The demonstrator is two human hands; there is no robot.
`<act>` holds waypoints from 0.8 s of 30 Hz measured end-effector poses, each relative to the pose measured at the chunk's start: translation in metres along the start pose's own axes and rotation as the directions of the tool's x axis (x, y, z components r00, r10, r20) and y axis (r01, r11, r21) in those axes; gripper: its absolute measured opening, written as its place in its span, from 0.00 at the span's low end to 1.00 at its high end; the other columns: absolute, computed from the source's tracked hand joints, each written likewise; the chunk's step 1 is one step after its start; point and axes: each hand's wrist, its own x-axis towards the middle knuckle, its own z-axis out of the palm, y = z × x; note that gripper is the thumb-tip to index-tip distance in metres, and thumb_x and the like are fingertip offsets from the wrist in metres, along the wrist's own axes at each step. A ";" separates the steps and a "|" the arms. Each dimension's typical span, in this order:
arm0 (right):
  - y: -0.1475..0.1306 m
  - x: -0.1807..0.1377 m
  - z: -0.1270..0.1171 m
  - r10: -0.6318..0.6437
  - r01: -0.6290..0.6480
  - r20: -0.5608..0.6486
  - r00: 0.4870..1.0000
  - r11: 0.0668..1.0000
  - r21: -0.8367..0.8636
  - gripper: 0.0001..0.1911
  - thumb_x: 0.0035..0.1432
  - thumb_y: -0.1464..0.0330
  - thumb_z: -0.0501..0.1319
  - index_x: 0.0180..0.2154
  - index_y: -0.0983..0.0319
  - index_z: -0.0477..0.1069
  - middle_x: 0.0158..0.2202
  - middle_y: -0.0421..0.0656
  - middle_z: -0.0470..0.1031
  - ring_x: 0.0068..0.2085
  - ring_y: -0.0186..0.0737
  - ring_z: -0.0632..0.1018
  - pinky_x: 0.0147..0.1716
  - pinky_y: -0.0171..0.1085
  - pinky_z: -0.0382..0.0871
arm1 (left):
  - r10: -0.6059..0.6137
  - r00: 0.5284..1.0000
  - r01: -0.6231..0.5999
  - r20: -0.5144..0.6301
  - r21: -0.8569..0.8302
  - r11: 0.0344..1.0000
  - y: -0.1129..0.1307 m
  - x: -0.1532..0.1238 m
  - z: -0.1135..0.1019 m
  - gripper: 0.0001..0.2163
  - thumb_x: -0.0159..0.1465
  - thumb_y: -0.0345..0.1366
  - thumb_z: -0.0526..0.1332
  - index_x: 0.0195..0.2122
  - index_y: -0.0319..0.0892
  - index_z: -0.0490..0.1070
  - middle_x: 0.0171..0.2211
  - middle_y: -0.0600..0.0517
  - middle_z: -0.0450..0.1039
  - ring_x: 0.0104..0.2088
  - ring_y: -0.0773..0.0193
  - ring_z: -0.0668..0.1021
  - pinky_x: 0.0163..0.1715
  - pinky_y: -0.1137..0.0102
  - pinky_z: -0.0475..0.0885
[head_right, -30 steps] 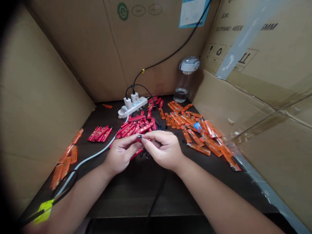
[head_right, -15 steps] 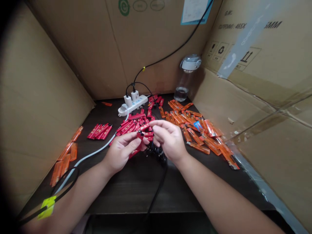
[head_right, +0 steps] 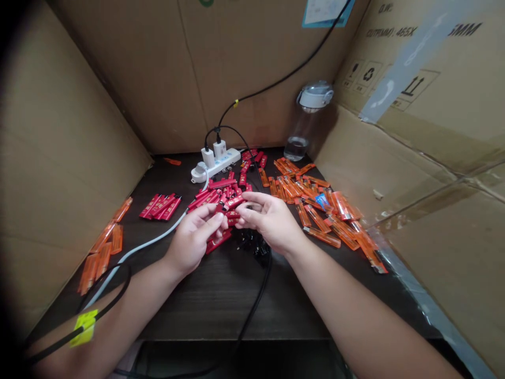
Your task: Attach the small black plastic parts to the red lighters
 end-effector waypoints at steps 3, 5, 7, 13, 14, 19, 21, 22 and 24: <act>0.002 -0.001 -0.003 -0.019 0.019 -0.004 1.000 0.998 -0.054 0.18 0.39 0.68 0.75 0.35 0.66 0.77 0.31 0.45 0.80 0.32 0.41 0.81 0.38 0.43 0.79 | -0.014 1.000 0.013 0.020 0.041 0.999 -0.001 -0.001 0.000 0.11 0.59 0.42 0.63 0.33 0.39 0.70 0.25 0.54 0.71 0.22 0.72 0.69 0.21 0.76 0.63; 0.002 -0.001 -0.003 -0.040 0.040 0.005 0.999 0.995 -0.090 0.18 0.39 0.67 0.75 0.35 0.65 0.79 0.32 0.46 0.81 0.33 0.42 0.82 0.40 0.44 0.79 | -0.018 0.999 0.016 0.033 0.059 0.998 -0.001 -0.002 0.000 0.11 0.59 0.43 0.63 0.34 0.39 0.71 0.25 0.53 0.71 0.22 0.72 0.69 0.22 0.76 0.64; 0.001 -0.002 -0.003 -0.032 0.034 0.029 0.999 0.996 -0.082 0.18 0.41 0.67 0.75 0.36 0.64 0.79 0.32 0.46 0.82 0.34 0.41 0.82 0.41 0.43 0.78 | -0.008 0.999 0.004 0.049 0.071 0.997 0.000 -0.001 0.000 0.11 0.59 0.42 0.63 0.34 0.39 0.72 0.25 0.53 0.71 0.22 0.72 0.69 0.22 0.76 0.64; -0.005 -0.004 0.002 0.046 -0.057 0.136 0.990 0.995 0.082 0.13 0.44 0.67 0.73 0.35 0.62 0.80 0.29 0.42 0.81 0.34 0.35 0.82 0.44 0.40 0.77 | -0.009 1.000 0.008 0.027 0.030 1.000 0.001 0.000 0.000 0.11 0.59 0.42 0.64 0.35 0.39 0.73 0.25 0.53 0.72 0.23 0.71 0.70 0.22 0.76 0.64; -0.005 -0.004 0.002 0.052 -0.065 0.140 0.989 0.994 0.092 0.13 0.44 0.68 0.73 0.35 0.62 0.79 0.30 0.42 0.81 0.34 0.35 0.82 0.44 0.39 0.77 | -0.009 1.000 0.008 0.027 0.025 1.000 0.001 0.000 0.000 0.11 0.58 0.42 0.64 0.35 0.39 0.73 0.25 0.53 0.72 0.23 0.71 0.70 0.23 0.75 0.65; -0.004 -0.002 0.001 0.051 -0.059 0.079 0.996 0.993 0.098 0.17 0.42 0.69 0.74 0.37 0.63 0.77 0.32 0.42 0.80 0.30 0.36 0.81 0.37 0.38 0.79 | -0.010 0.999 0.010 0.030 0.028 1.000 0.000 0.000 0.001 0.11 0.58 0.42 0.64 0.35 0.38 0.72 0.25 0.53 0.72 0.23 0.72 0.70 0.22 0.76 0.65; -0.002 0.000 0.000 0.054 -0.058 0.059 0.997 0.996 0.072 0.16 0.41 0.69 0.74 0.35 0.64 0.76 0.30 0.42 0.80 0.30 0.36 0.81 0.36 0.38 0.79 | -0.012 1.000 0.012 0.007 0.026 1.000 0.000 0.000 0.000 0.11 0.58 0.42 0.64 0.35 0.39 0.71 0.25 0.54 0.72 0.22 0.72 0.70 0.22 0.76 0.65; -0.001 0.001 0.000 0.056 -0.059 0.053 0.997 0.997 0.055 0.15 0.41 0.69 0.74 0.34 0.65 0.76 0.29 0.42 0.79 0.29 0.36 0.81 0.35 0.38 0.78 | -0.004 1.000 0.004 -0.001 0.025 1.000 0.000 0.000 0.000 0.11 0.58 0.42 0.64 0.34 0.39 0.71 0.25 0.54 0.71 0.22 0.72 0.70 0.22 0.76 0.65; -0.002 0.003 0.001 0.052 -0.053 0.037 0.998 0.998 0.024 0.13 0.41 0.70 0.72 0.31 0.66 0.75 0.27 0.42 0.78 0.27 0.34 0.79 0.31 0.36 0.77 | 0.021 1.000 -0.020 -0.021 0.020 1.000 0.000 0.001 -0.002 0.10 0.59 0.41 0.63 0.32 0.39 0.70 0.25 0.54 0.71 0.22 0.73 0.69 0.21 0.77 0.64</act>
